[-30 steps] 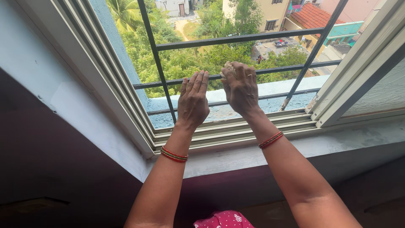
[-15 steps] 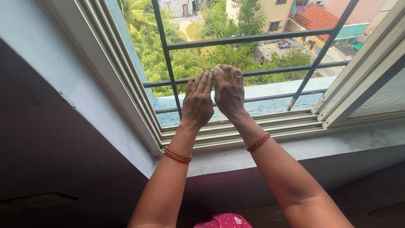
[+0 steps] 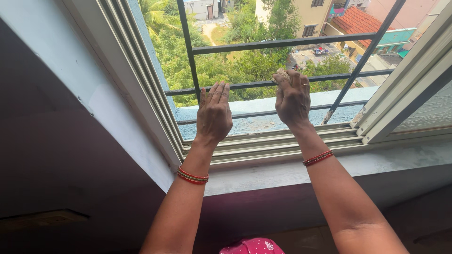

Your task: The person wipes the metal security bars and the window frame using a cloth. They systematically clean the horizontal and vertical bars and the surrounding frame from a first-person perspective.

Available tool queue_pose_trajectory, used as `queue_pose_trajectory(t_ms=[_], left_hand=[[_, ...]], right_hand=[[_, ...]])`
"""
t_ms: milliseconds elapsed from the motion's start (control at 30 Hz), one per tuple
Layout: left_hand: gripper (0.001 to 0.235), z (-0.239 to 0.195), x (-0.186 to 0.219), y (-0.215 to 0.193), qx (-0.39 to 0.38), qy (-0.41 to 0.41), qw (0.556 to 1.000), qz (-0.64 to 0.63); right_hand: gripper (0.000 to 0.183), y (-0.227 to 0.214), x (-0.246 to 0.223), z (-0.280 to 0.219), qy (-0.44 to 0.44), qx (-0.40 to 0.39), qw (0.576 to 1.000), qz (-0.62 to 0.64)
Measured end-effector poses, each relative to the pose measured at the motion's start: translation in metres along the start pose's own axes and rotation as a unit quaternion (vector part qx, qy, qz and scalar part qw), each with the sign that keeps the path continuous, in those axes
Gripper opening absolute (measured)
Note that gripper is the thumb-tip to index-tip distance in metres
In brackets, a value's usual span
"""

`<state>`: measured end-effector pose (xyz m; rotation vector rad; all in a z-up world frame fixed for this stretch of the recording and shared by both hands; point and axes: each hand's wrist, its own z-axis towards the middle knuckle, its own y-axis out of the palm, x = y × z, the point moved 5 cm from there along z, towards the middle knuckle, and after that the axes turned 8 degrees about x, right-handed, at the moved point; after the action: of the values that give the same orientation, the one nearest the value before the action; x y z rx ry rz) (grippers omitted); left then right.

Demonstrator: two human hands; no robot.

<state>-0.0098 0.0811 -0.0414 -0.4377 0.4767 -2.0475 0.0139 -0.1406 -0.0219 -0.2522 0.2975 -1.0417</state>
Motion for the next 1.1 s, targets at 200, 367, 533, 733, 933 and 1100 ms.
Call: queue_pose_trajectory(t_ms=[200,367,533,733,933,1100], left_hand=[[0.06,-0.02,-0.026,-0.034,0.054,-0.03,0.998,0.006],[0.074,-0.026,-0.048,-0.043,0.075,-0.078,0.994,0.024],[0.076,-0.029,-0.06,-0.034,0.016,-0.097,0.992,0.076],[0.076,-0.031,-0.064,-0.03,0.015,-0.107,0.99,0.09],[0.076,-0.032,-0.062,-0.03,0.024,-0.095,0.99,0.104],[0.077,-0.032,-0.06,-0.031,0.018,-0.103,0.989,0.102]], right_hand=[[0.029,0.029,-0.035,-0.005,0.01,-0.002,1.0,0.014],[0.037,0.063,-0.119,0.005,-0.05,-0.039,0.997,0.043],[0.045,0.073,-0.172,0.012,-0.098,-0.041,0.994,0.025],[0.032,0.064,-0.126,0.006,-0.105,-0.039,0.991,0.069],[0.028,0.024,-0.041,0.002,-0.054,-0.013,0.998,0.012],[0.027,0.016,-0.014,-0.006,0.012,-0.011,1.0,0.004]])
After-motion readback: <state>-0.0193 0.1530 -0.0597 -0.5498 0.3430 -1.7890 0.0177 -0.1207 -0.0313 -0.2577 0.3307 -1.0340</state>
